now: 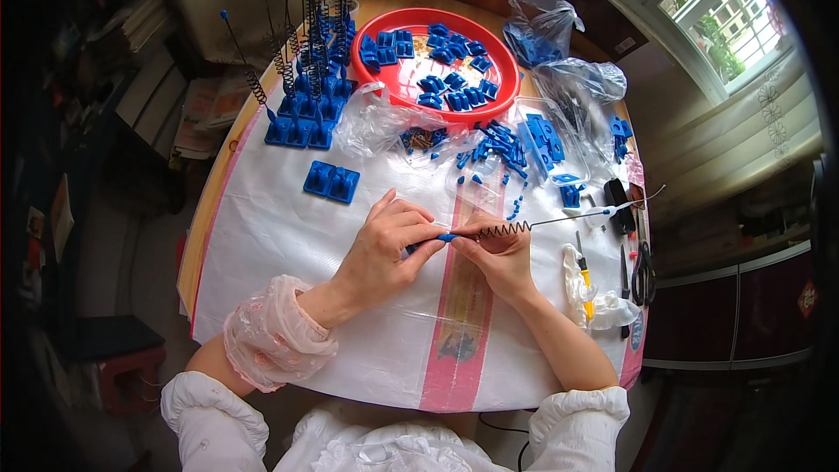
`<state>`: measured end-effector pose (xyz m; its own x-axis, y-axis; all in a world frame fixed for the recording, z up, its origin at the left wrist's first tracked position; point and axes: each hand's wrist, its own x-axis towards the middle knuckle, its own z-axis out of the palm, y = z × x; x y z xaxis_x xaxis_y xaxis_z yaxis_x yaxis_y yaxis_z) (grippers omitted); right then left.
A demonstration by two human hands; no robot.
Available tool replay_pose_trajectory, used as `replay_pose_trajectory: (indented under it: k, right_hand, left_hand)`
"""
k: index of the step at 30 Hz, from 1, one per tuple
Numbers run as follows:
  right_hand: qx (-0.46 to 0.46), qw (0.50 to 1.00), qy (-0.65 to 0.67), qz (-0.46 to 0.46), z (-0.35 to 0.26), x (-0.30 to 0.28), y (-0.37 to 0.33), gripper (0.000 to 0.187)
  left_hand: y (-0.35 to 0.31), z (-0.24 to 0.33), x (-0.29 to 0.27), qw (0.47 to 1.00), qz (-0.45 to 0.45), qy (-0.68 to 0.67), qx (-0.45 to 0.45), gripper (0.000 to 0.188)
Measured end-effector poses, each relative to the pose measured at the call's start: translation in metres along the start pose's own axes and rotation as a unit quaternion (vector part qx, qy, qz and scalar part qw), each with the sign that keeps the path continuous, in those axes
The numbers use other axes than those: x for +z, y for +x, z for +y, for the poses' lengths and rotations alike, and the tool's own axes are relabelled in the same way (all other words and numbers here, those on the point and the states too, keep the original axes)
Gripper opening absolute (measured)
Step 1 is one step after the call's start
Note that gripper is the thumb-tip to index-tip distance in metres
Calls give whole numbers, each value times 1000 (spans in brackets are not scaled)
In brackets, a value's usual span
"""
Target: The recorder is assembling small electrical or mechanical components involving blue plastic pieces and metal springs.
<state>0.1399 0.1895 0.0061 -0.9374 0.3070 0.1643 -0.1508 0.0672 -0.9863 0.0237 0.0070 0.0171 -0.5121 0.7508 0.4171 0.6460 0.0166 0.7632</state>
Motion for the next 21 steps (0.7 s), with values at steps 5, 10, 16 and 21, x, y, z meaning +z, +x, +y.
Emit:
replay_pose_trajectory:
  k: [5,10,16,21]
  right_hand:
    - [-12,999,-41,-25,-4,-2,2,10]
    - [-17,998,-53,-32,-8,0,2,10]
    - [-19,998,-54,-37,-6,-1,3,10]
    - [-18,998,-53,-39,-4,-1,2,11]
  left_hand:
    - [-1,-1,-1,1000,0,28,14,14]
    - [-1,-1,-2,999,2,37,18,15]
    - [-2,-1,-2,999,-1,42,21,15]
    - [-2,-3,-1,999,-1,40,21,15]
